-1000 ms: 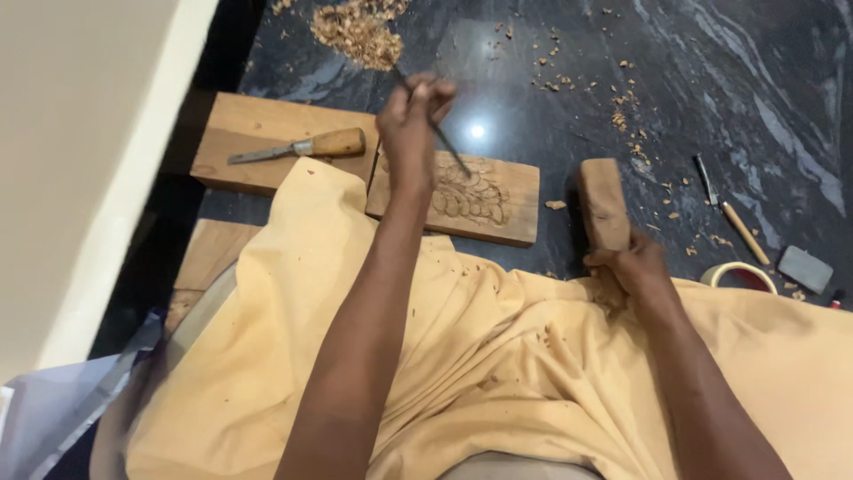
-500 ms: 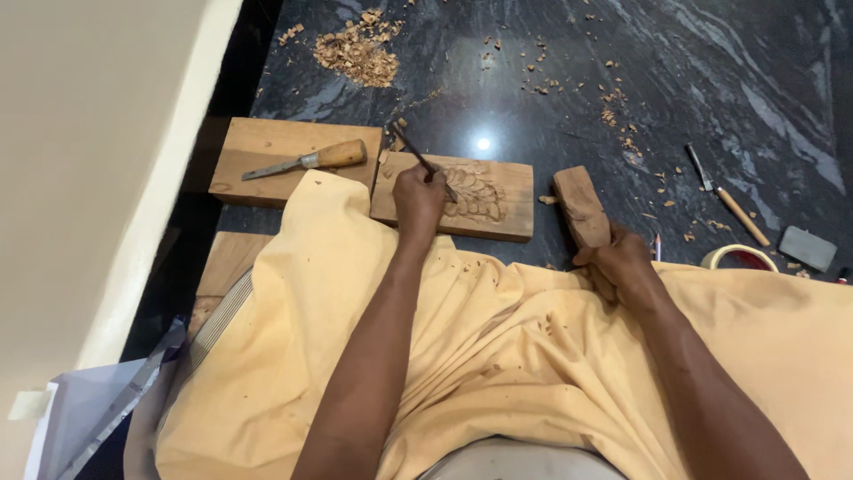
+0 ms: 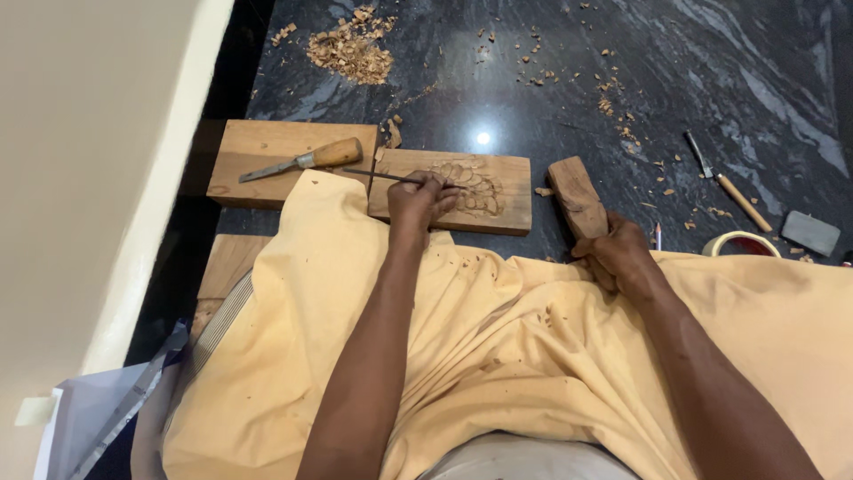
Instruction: The person carves a leaf pattern into a rectangular wooden plank using a chisel and a wooden mallet. They repeatedly strike the chisel to remove wood shavings and refine the design.
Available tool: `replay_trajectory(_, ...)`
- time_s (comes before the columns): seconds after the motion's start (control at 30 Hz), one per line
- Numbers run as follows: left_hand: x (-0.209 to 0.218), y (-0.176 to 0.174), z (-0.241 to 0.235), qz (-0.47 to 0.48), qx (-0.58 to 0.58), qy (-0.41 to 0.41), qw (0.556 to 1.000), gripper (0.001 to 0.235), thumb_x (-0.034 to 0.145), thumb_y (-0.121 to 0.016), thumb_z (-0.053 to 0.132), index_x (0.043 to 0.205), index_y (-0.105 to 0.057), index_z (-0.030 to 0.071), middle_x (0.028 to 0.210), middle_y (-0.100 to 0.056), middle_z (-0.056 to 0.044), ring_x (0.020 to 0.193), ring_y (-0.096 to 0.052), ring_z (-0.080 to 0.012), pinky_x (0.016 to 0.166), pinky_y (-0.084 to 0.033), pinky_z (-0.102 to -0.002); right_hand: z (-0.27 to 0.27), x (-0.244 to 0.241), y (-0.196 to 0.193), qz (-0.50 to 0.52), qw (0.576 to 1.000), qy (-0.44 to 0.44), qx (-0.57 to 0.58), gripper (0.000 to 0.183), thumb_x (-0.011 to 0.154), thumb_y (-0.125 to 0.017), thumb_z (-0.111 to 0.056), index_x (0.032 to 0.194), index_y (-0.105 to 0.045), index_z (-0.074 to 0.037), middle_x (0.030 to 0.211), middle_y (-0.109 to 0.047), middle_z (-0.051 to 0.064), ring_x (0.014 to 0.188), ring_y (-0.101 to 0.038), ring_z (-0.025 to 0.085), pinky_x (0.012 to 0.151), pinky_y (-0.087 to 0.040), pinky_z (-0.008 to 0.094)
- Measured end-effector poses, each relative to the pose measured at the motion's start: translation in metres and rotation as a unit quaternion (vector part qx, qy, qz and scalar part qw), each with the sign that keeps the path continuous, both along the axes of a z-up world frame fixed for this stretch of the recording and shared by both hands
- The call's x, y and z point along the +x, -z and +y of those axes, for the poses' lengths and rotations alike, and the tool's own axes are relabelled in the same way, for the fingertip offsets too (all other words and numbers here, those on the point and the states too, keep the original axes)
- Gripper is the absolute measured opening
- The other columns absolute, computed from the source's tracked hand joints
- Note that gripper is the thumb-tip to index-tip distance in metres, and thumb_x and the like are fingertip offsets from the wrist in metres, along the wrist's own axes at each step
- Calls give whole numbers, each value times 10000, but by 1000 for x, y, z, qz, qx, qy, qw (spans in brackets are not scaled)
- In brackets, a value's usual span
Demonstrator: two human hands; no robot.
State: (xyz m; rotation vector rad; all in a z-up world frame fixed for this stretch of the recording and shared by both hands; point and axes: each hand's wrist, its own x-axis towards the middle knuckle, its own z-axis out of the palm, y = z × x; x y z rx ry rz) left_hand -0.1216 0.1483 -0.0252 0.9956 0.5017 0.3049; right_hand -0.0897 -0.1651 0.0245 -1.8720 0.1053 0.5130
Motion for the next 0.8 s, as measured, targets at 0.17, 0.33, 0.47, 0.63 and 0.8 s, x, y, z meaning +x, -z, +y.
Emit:
replay_trajectory(0.17, -1, 4, -7, -8, 67, 4, 998, 50, 958, -601, -58, 976, -640, -84, 949, -713, -187, 833, -772, -264, 686, -648, -295, -1, -1, -6, -2, 1000, -3, -19, 554, 773, -706, 63, 1318, -622, 9, 789, -651, 141, 577, -572, 210, 493, -458, 351)
replay_trajectory(0.33, -5, -3, -13, 7, 79, 11, 997, 70, 948, -580, -82, 993, -634, -87, 1001, -714, -176, 869, -762, -247, 734, -665, -287, 2, -4, -18, 1, 1000, 24, 14, 578, 766, -685, 76, 1331, -586, 1, 714, -640, 96, 510, -572, 182, 444, -464, 335)
replay_trajectory(0.47, -5, -8, -17, 6, 83, 16, 996, 80, 955, -567, -92, 1004, -630, -101, 1017, -711, -194, 871, -762, -250, 751, -672, -296, 3, -6, -26, 4, 999, 37, 9, 583, 784, -681, 71, 1354, -583, 1, 667, -607, 104, 461, -528, 187, 399, -406, 359)
replay_trajectory(0.63, -8, -18, -19, 40, 98, 16, 994, 104, 956, -570, -87, 1024, -649, -92, 1023, -720, -197, 859, -771, -229, 758, -627, -284, 2, -6, -25, -15, 999, 30, 5, 598, 781, -692, 66, 1363, -582, -10, 726, -648, 91, 522, -583, 169, 459, -476, 325)
replay_trajectory(0.8, -5, -12, -20, 18, 102, 26, 994, 105, 947, -557, -105, 1012, -639, -109, 1039, -715, -187, 857, -761, -213, 753, -681, -267, 1, -2, -17, -28, 999, 29, 7, 600, 763, -698, 76, 1348, -601, -10, 789, -670, 95, 567, -607, 165, 495, -503, 315)
